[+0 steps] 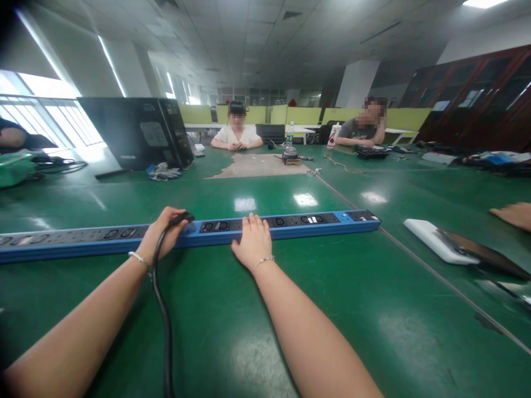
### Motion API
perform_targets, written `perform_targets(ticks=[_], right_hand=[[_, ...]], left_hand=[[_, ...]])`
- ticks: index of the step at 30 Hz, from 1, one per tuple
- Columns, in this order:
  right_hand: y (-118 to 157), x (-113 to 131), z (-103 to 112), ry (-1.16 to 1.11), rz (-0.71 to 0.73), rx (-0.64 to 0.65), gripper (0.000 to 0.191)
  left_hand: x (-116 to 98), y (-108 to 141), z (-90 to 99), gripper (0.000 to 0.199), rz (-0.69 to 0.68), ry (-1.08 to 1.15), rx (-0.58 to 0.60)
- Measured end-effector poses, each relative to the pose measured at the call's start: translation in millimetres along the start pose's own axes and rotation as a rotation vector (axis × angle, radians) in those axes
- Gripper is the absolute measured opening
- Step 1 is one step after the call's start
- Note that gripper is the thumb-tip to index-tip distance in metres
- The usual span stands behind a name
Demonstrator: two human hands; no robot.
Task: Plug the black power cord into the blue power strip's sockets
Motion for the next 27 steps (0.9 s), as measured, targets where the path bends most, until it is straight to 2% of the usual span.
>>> perform_targets(ticks=[3,8,15,22,27], right_hand=[[-0.3,0.1,0.6,0.0,0.006,0.002,0.065],[-0.8,0.4,0.9,0.005,0.011,0.005,0.065],[-0.6,0.2,-0.3,-0.001,0.012,0.012,0.065],[-1.1,0.4,1.0,0.002,0.013,0.026,0.064],[-1.0,0.9,0.7,0.002,0.009,0.031,0.063]], left_hand=[[13.3,3.4,-2.7,0.031,0.005,-0.042,0.063],[11.4,4.2,-10.3,0.033,-0.041,-0.161,0.03],[-4.3,14.0,-21.3,0.028,-0.282,-0.312,-0.003],[-13.0,24.9,-14.3,0.028,-0.306,-0.342,-0.054],[-7.0,24.5,-20.8,0.03,-0.285,-0.32,-0.09]])
Point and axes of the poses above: each hand's wrist, its own y-axis away from the middle knuckle, its own z-axis out of the back of the hand, x = y × z, the point moved 9 cm from there along -y, towards the middle knuckle, and after that the axes turned 13 degrees about z, right-handed, at the moved point
